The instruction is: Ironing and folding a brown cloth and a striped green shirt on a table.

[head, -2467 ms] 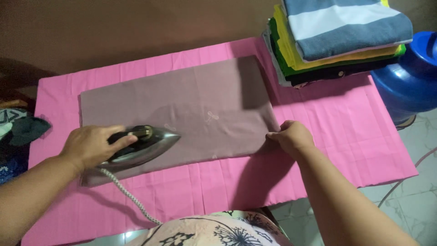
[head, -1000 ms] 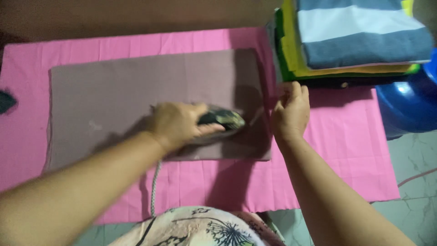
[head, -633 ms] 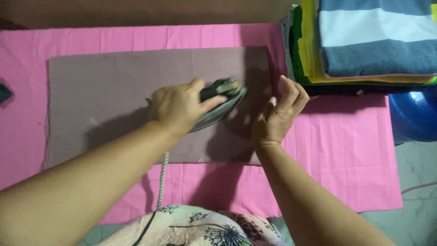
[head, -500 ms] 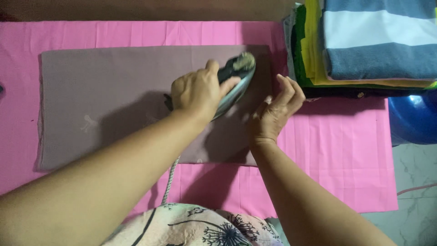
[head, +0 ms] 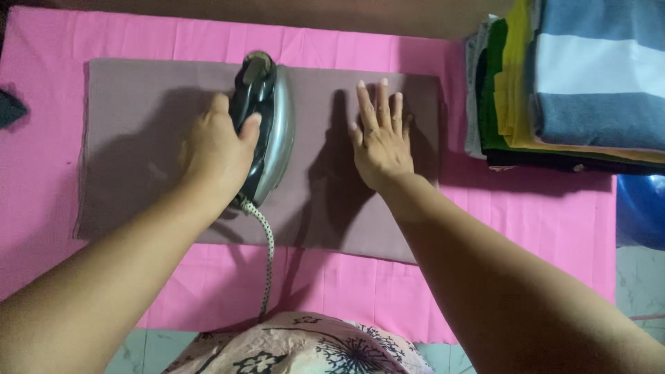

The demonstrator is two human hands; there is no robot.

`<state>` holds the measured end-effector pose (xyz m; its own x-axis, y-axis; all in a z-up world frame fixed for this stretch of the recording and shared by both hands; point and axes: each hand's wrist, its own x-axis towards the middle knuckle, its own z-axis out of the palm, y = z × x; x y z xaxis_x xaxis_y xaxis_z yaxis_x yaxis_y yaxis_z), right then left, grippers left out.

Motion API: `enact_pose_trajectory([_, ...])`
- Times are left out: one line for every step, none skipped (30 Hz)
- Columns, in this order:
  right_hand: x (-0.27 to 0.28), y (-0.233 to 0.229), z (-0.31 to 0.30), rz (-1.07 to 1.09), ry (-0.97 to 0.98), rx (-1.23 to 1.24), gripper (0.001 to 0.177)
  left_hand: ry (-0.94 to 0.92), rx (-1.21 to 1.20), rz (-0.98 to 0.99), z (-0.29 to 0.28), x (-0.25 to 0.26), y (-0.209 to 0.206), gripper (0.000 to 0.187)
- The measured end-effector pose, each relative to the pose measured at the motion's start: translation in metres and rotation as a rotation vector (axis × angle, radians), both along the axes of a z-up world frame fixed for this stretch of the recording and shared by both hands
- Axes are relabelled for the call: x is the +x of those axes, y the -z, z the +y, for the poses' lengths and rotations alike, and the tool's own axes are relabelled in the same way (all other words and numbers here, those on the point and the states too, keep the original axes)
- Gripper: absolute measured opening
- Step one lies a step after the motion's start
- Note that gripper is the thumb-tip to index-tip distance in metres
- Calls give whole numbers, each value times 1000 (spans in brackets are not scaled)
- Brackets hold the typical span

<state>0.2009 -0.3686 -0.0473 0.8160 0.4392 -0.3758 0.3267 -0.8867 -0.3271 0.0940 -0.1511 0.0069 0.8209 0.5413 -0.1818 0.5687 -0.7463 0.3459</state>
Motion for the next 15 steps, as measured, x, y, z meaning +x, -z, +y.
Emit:
enact_pose_trajectory([1,9,4,5,-6,-2,63,-6,-2,5,3,4,2,42])
enact_pose_trajectory([4,17,8,37,-8,-72,62,16,49,-90,5,11,5,41])
enact_pose_trajectory([7,25,11,69,-10,-142,62,37,100,-184,7,17,7,40])
enact_pose_trajectory([8,21,14,63,-12,-141,62,34,102,-190,7,24,2,40])
enact_pose_trajectory([8,17,17,121,8,-180,68,-20,38,-146,6,30,-3,42])
enact_pose_trajectory([9,12,20,177,27,-218,74,-75,-26,-105,6,36,-7,45])
enact_pose_trajectory([11,10,21,168,25,-217,74,-78,-25,-113,8,35,-5,45])
enact_pose_trajectory([11,9,22,175,19,-238,76,-60,31,-146,10,31,-2,44])
enact_pose_trajectory([10,9,22,182,13,-259,78,-43,87,-177,11,27,2,43])
enact_pose_trajectory([8,5,22,185,11,-261,78,-45,86,-174,8,14,-3,43])
enact_pose_trajectory([5,2,22,186,10,-261,80,-54,72,-88,4,2,-7,42])
enact_pose_trajectory([6,-2,23,182,10,-256,82,-62,61,-7,2,-9,-13,41])
enact_pose_trajectory([4,-3,23,181,8,-253,82,-64,64,-8,3,-20,-13,41])
enact_pose_trajectory([5,-5,23,185,7,-264,84,-82,46,-30,5,-30,-14,40])
enact_pose_trajectory([4,-7,24,188,7,-275,86,-101,29,-53,7,-40,-14,40])
